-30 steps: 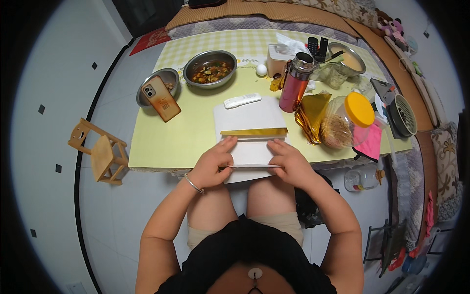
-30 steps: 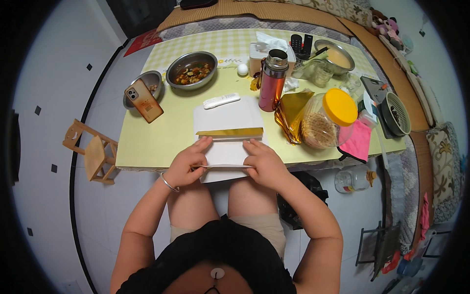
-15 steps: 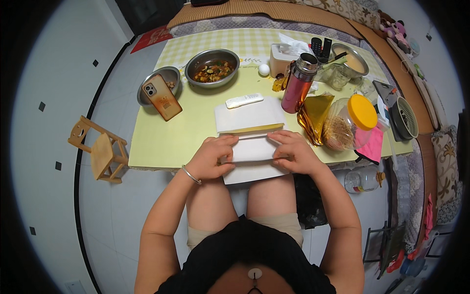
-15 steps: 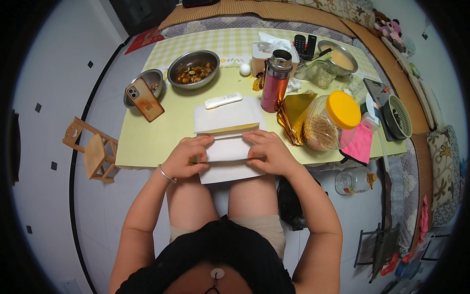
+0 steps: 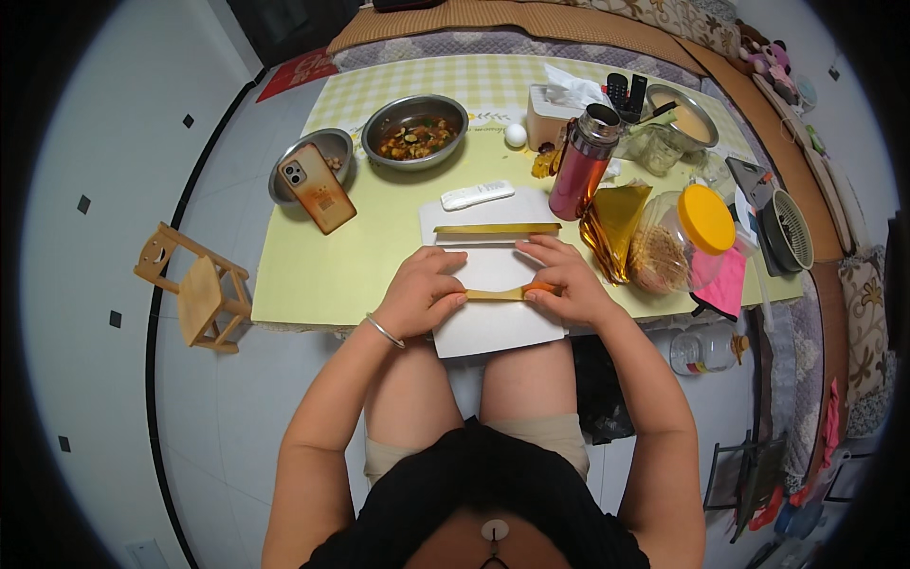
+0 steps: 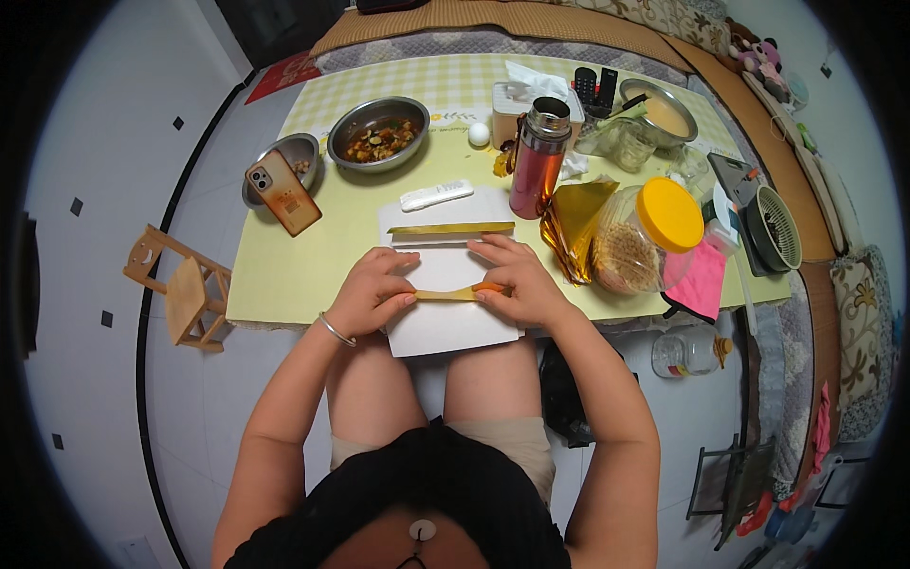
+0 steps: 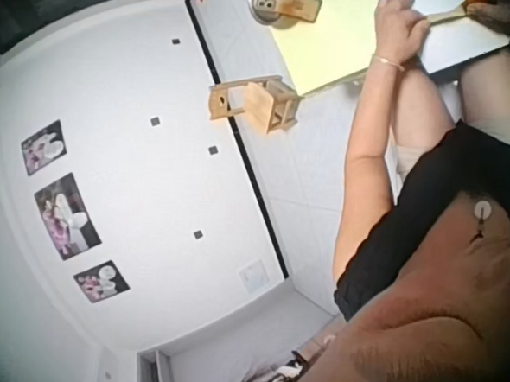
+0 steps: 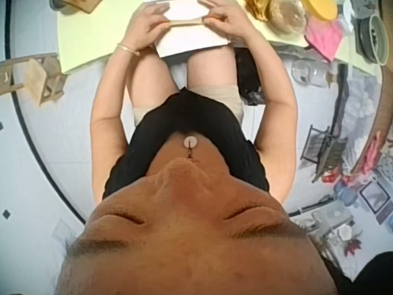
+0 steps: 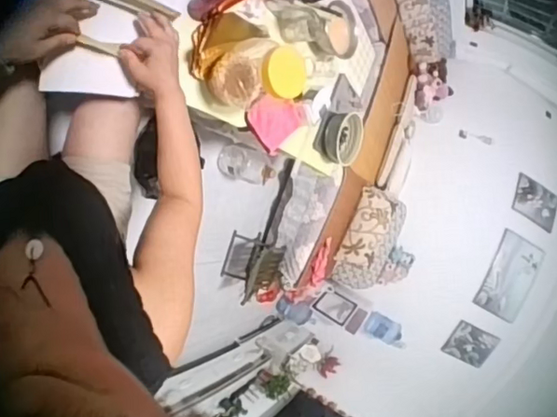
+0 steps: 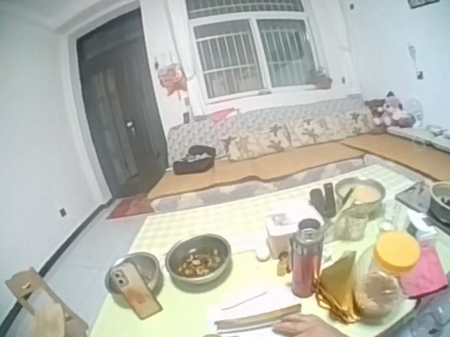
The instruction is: The person repeatedly folds a gold-colored sheet of paper on a white backing using both hands. They fold the sheet in half, unfold it, and repeat the folding process multiple times without completing a final shape.
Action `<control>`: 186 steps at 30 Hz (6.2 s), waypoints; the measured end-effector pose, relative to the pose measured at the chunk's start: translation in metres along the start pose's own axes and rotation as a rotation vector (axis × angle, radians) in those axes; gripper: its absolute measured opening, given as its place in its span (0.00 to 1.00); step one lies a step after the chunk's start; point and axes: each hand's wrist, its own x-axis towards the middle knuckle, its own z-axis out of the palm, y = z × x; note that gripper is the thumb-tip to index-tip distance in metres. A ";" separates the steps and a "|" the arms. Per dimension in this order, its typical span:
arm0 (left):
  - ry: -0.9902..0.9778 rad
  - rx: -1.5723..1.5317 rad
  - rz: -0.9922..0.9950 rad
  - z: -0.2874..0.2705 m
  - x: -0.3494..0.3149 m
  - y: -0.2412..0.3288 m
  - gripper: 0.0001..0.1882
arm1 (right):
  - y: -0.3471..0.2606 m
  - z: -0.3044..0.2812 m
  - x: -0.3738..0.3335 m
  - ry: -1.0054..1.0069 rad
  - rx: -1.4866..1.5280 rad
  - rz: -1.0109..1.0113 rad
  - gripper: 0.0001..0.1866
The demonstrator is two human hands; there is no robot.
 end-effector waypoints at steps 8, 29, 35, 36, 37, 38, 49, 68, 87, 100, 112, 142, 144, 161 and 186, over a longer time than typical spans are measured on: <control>-0.089 -0.026 0.064 0.001 0.002 -0.009 0.11 | 0.006 -0.005 0.000 -0.084 0.022 0.027 0.11; 0.485 0.382 -0.221 0.034 0.043 0.012 0.18 | 0.023 0.039 0.009 0.466 -0.164 0.446 0.14; -0.019 0.171 0.006 0.058 0.029 0.011 0.27 | 0.020 0.040 0.010 0.464 -0.165 0.446 0.13; -0.090 0.257 0.034 0.057 0.027 0.013 0.33 | 0.021 0.040 0.009 0.469 -0.165 0.442 0.13; -0.090 0.287 0.036 0.057 0.025 0.015 0.35 | 0.023 0.041 0.008 0.492 -0.155 0.442 0.13; -0.090 0.317 0.039 0.057 0.024 0.017 0.37 | 0.025 0.042 0.008 0.514 -0.146 0.442 0.13; -0.138 0.409 0.027 0.055 0.023 0.024 0.42 | 0.024 0.044 0.005 0.535 -0.158 0.407 0.14; -0.126 0.402 0.050 0.057 0.024 0.023 0.43 | 0.019 0.046 0.004 0.562 -0.218 0.387 0.10; -0.217 0.413 0.025 0.056 0.026 0.020 0.42 | -0.034 0.054 0.015 0.023 -0.552 0.218 0.38; -0.248 0.559 -0.074 0.005 -0.003 -0.036 0.48 | -0.054 0.053 -0.037 -0.093 -0.690 0.321 0.44; -0.111 0.345 0.115 0.054 -0.020 0.031 0.32 | -0.061 0.053 -0.049 0.089 -0.805 0.080 0.19; 0.496 -0.068 -0.244 0.095 0.014 0.042 0.10 | -0.051 0.065 -0.039 -0.020 -0.438 0.076 0.40; 0.496 -0.068 -0.253 0.094 0.014 0.043 0.12 | -0.049 0.067 -0.040 -0.012 -0.423 0.076 0.41; 0.163 0.317 0.247 0.000 -0.021 -0.010 0.18 | -0.062 0.053 -0.032 -0.184 -0.434 0.069 0.41; 0.192 -0.117 -0.154 0.029 -0.008 -0.007 0.30 | -0.071 0.094 0.002 0.333 -0.194 0.250 0.14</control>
